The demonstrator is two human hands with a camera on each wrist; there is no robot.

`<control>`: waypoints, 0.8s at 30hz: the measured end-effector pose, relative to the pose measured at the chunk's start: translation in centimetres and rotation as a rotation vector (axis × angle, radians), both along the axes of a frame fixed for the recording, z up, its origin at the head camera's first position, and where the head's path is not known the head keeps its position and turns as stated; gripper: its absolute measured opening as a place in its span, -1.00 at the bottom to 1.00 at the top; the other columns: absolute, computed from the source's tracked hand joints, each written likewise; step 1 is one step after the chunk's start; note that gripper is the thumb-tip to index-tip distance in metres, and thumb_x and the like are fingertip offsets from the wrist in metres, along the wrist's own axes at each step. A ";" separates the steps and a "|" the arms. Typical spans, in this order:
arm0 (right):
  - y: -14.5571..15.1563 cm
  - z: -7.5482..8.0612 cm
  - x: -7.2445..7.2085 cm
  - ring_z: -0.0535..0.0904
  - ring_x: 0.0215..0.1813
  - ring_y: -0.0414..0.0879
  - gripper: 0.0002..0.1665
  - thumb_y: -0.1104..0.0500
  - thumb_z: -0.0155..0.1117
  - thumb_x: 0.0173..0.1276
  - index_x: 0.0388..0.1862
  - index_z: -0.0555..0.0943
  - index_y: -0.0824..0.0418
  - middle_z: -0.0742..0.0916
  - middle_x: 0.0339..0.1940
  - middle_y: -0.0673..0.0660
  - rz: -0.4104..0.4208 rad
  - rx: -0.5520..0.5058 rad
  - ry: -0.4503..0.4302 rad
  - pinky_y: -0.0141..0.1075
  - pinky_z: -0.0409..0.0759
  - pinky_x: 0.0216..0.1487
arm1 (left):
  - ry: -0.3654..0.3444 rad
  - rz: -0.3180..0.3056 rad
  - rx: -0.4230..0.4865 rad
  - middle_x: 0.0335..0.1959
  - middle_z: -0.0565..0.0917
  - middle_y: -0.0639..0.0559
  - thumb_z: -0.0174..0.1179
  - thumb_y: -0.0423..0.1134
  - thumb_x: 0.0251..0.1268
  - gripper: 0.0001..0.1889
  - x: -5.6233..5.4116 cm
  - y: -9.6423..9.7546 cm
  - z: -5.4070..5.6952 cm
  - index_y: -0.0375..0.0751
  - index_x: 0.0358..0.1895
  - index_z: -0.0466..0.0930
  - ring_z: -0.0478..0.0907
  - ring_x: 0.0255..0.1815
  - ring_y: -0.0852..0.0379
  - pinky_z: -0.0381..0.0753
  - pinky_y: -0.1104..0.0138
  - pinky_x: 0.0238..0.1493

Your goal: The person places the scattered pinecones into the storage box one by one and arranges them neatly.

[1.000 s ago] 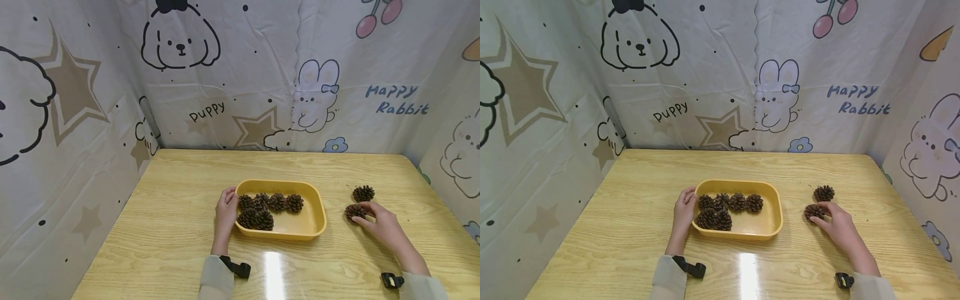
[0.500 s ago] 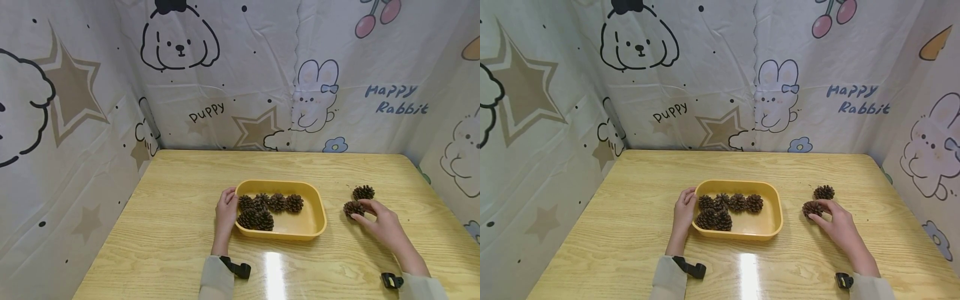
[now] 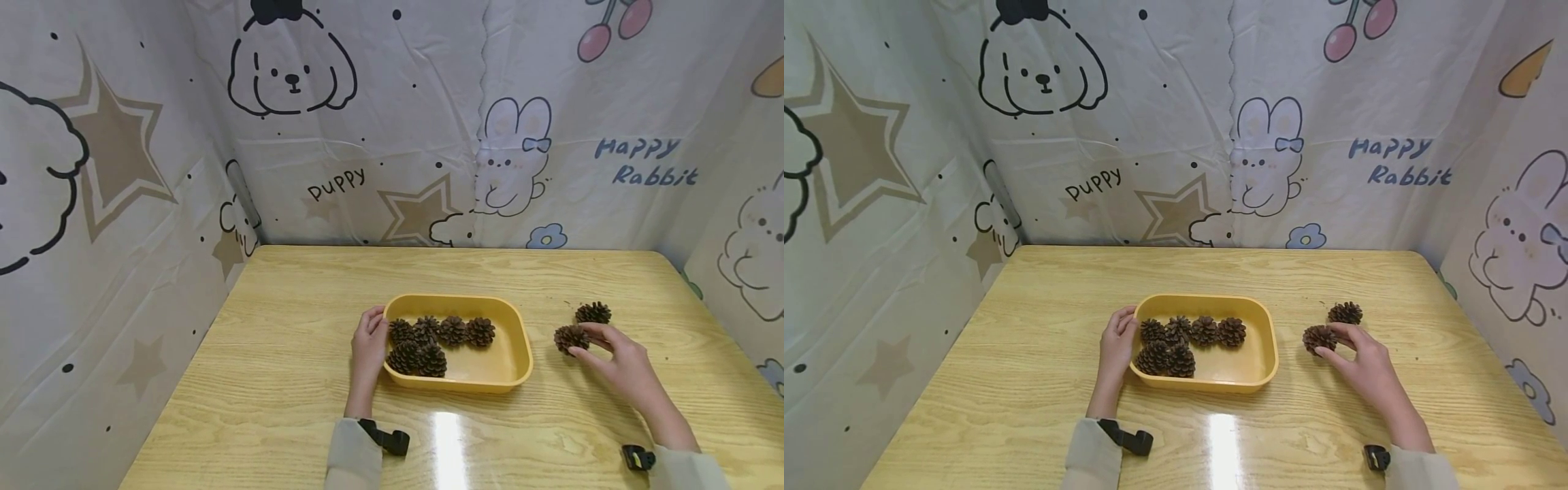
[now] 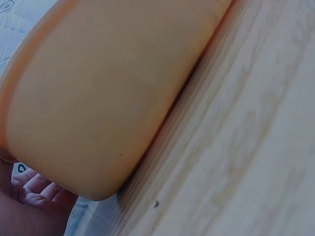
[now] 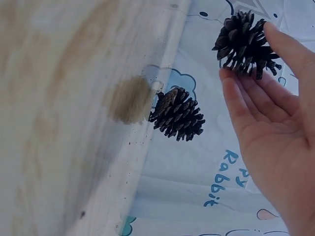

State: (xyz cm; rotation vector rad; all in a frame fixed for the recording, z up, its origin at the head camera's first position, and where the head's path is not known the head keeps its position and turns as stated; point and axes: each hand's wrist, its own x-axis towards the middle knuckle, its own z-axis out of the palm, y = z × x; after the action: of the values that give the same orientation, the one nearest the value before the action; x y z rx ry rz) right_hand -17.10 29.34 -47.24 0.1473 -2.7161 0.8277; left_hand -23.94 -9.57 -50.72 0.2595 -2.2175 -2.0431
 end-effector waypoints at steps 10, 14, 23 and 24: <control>-0.5 0.1 0.2 0.17 0.02 -0.89 -0.41 0.18 0.44 0.21 0.17 0.51 0.38 0.63 0.11 0.45 0.053 -0.095 0.063 -0.94 0.26 -0.05 | 0.001 0.000 -0.001 0.21 0.62 -0.20 0.04 -0.23 0.44 -0.67 0.0 0.0 0.0 -0.16 0.21 0.51 0.55 0.25 -0.12 0.58 0.06 0.21; -0.9 0.3 0.3 0.17 0.03 -0.89 -0.40 0.18 0.43 0.23 0.20 0.49 0.39 0.61 0.13 0.45 0.063 -0.122 0.054 -0.92 0.28 -0.03 | -0.004 -0.001 -0.002 0.21 0.62 -0.20 0.04 -0.22 0.45 -0.66 0.1 0.0 0.1 -0.16 0.22 0.50 0.55 0.26 -0.11 0.57 0.05 0.22; -1.6 0.5 0.4 0.21 0.04 -0.88 -0.39 0.19 0.41 0.25 0.23 0.47 0.39 0.60 0.16 0.43 0.081 -0.152 0.045 -0.91 0.29 0.00 | -0.004 -0.004 -0.001 0.21 0.62 -0.19 0.03 -0.21 0.46 -0.67 0.1 0.0 0.2 -0.16 0.21 0.50 0.55 0.26 -0.09 0.57 0.05 0.22; -1.6 0.6 0.4 0.21 0.04 -0.87 -0.39 0.19 0.41 0.25 0.23 0.47 0.39 0.60 0.16 0.43 0.080 -0.153 0.044 -0.91 0.29 0.01 | -0.003 -0.004 -0.001 0.21 0.62 -0.19 0.03 -0.21 0.46 -0.67 0.1 0.0 0.2 -0.16 0.21 0.50 0.55 0.26 -0.10 0.57 0.05 0.22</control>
State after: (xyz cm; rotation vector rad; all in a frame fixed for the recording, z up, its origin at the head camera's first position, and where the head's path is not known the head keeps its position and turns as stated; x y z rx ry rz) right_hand -16.73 27.70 -46.65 0.2388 -2.6087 1.0385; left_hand -23.85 -9.55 -50.52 0.2590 -2.2221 -2.0454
